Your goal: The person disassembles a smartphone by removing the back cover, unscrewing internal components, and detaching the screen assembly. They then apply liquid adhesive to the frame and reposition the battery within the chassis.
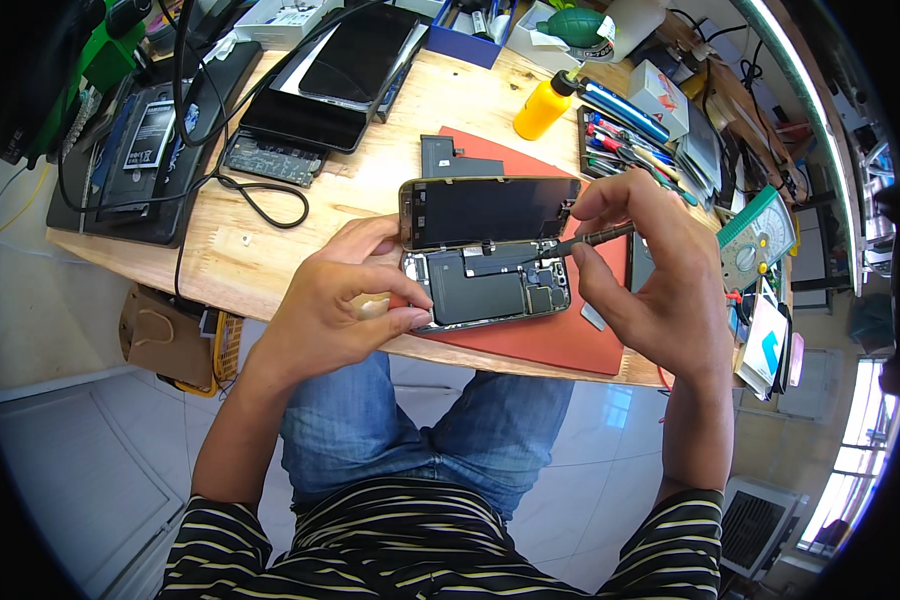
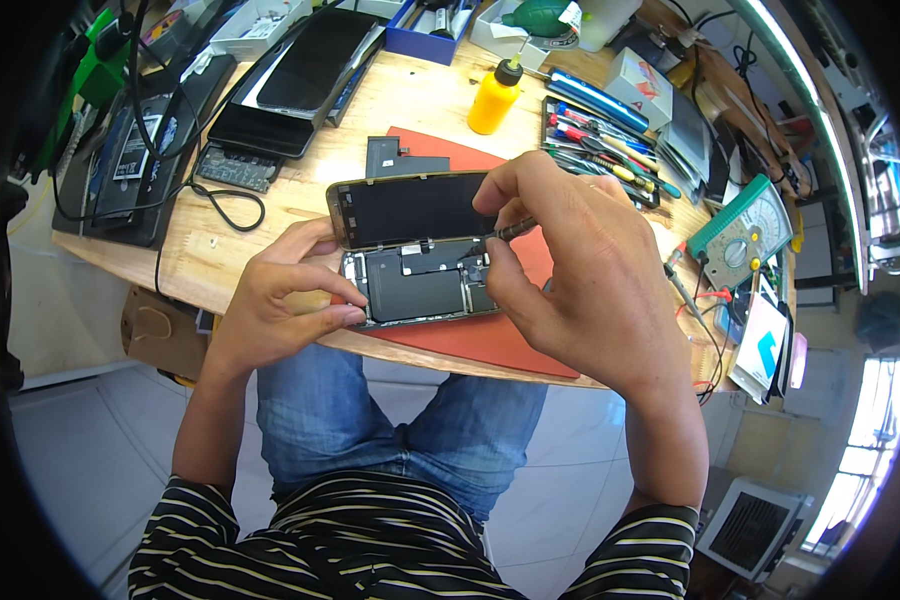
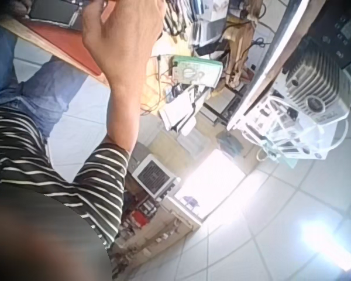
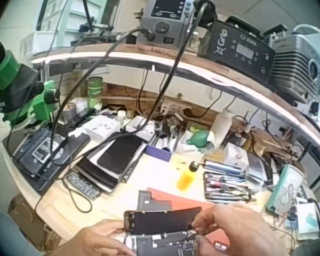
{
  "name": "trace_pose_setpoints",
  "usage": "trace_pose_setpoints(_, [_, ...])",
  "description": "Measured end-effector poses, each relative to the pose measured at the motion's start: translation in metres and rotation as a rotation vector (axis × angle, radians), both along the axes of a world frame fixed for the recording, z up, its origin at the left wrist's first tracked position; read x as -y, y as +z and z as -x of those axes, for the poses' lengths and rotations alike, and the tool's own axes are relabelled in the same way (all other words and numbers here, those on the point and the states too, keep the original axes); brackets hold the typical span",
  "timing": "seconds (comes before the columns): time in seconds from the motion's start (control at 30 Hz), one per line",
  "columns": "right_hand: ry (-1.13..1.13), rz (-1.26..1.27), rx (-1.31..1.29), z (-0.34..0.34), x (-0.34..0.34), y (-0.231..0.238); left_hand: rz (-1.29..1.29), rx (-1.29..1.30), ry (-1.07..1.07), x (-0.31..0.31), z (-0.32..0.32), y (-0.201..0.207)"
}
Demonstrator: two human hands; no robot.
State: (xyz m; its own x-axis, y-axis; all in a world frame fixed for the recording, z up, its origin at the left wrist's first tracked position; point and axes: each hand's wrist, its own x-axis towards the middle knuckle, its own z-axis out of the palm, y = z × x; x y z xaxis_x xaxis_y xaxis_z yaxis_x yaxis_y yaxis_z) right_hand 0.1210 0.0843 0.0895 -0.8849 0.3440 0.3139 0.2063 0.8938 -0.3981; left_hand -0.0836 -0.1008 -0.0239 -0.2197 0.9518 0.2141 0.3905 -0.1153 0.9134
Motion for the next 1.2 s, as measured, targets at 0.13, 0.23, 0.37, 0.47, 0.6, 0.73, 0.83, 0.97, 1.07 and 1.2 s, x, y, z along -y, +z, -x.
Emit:
trace_pose_setpoints(0.13, [-0.014, 0.002, 0.072, -0.005, -0.001, -0.002, 0.036, 0.028, -0.012, 0.001, 0.001, 0.002])
trace_pose_setpoints(0.23, [0.014, -0.030, 0.043, -0.001, -0.002, -0.007, 0.041, 0.039, -0.012, 0.000, 0.001, 0.003])
trace_pose_setpoints(0.37, [-0.012, -0.033, 0.094, -0.001, -0.002, -0.007, 0.046, 0.061, -0.004, -0.001, 0.001, 0.001])
trace_pose_setpoints(0.47, [-0.025, -0.038, 0.099, -0.001, -0.002, -0.007, 0.044, 0.050, -0.002, 0.000, 0.001, 0.001])
trace_pose_setpoints(0.6, [-0.054, -0.175, 0.131, 0.003, 0.003, -0.010, 0.048, 0.035, -0.004, 0.000, 0.001, 0.002])
trace_pose_setpoints(0.73, [-0.030, -0.102, 0.100, 0.009, 0.007, -0.010, 0.049, 0.045, -0.005, 0.000, 0.002, 0.003])
trace_pose_setpoints(0.83, [0.031, -0.177, 0.116, 0.005, 0.006, 0.000, 0.038, 0.042, -0.006, 0.001, 0.002, 0.003])
trace_pose_setpoints(0.97, [-0.053, -0.142, 0.193, 0.003, 0.007, 0.000, 0.026, 0.061, -0.005, 0.000, 0.001, 0.000])
trace_pose_setpoints(1.07, [-0.003, -0.089, 0.131, 0.002, 0.004, -0.003, 0.008, 0.071, -0.009, 0.000, 0.001, -0.002])
trace_pose_setpoints(1.2, [-0.026, -0.147, 0.126, -0.002, 0.001, -0.002, -0.044, 0.037, 0.034, -0.001, -0.001, -0.003])
